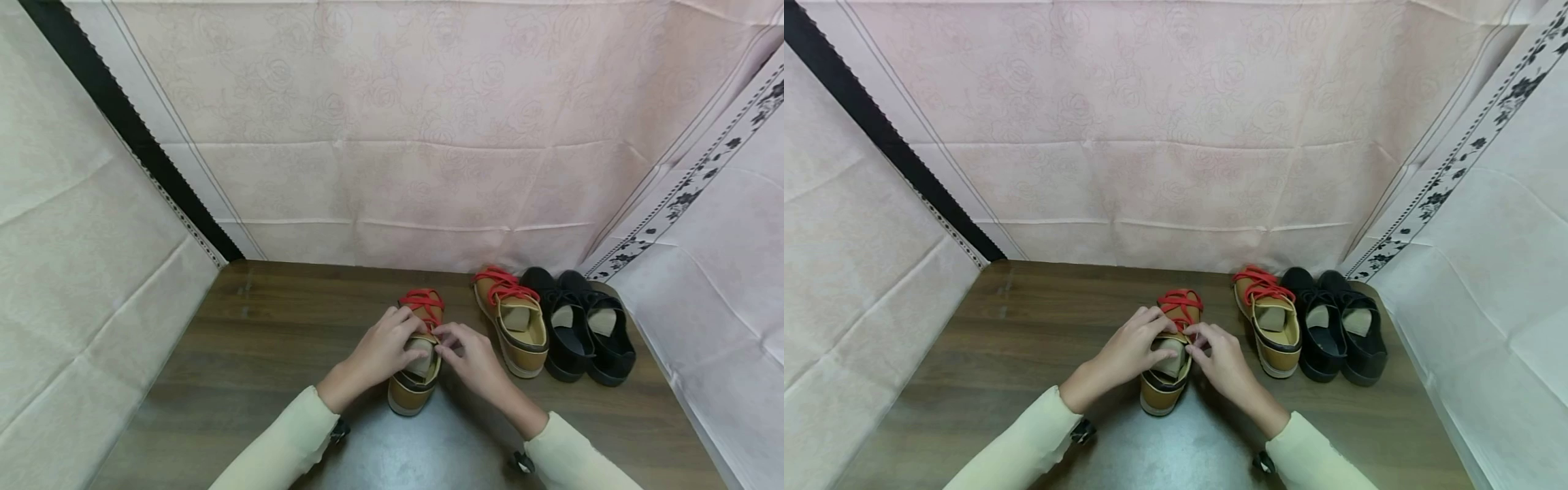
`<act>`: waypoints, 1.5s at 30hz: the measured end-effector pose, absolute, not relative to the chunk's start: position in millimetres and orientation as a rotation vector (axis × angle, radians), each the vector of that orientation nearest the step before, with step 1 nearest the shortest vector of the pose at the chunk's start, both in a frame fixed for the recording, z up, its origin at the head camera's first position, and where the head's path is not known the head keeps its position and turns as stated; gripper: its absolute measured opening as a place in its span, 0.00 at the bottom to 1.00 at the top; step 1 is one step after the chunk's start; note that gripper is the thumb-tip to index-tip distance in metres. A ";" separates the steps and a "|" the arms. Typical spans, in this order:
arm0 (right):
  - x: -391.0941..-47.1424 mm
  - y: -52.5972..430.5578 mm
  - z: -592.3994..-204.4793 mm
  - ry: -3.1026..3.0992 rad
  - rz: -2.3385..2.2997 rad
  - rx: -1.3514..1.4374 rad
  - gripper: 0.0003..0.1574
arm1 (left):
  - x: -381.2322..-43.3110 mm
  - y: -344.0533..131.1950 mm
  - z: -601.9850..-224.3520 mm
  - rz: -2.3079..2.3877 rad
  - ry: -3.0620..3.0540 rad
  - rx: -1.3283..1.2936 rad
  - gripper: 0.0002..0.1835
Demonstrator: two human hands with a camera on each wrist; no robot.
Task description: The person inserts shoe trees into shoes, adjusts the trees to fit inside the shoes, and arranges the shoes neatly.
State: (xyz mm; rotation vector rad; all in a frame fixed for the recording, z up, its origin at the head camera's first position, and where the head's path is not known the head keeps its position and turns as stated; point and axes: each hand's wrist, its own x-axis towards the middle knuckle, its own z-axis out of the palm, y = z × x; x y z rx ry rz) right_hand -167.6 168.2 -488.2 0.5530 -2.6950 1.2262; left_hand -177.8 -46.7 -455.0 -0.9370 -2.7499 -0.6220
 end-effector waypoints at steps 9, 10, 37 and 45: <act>-168.4 169.3 -490.3 -2.678 1.197 0.573 0.16 | -181.7 -44.3 -455.5 -0.607 -2.809 -0.955 0.17; -168.5 169.3 -490.6 -2.677 1.198 0.575 0.16 | -181.8 -43.8 -455.5 -0.602 -2.812 -0.952 0.17; -167.5 168.0 -489.1 -2.679 1.210 0.561 0.15 | -188.2 -39.6 -467.2 -0.396 -2.744 -0.992 0.15; -166.4 167.2 -489.0 -2.682 1.199 0.559 0.16 | -189.8 -38.7 -473.5 -0.340 -2.705 -1.004 0.17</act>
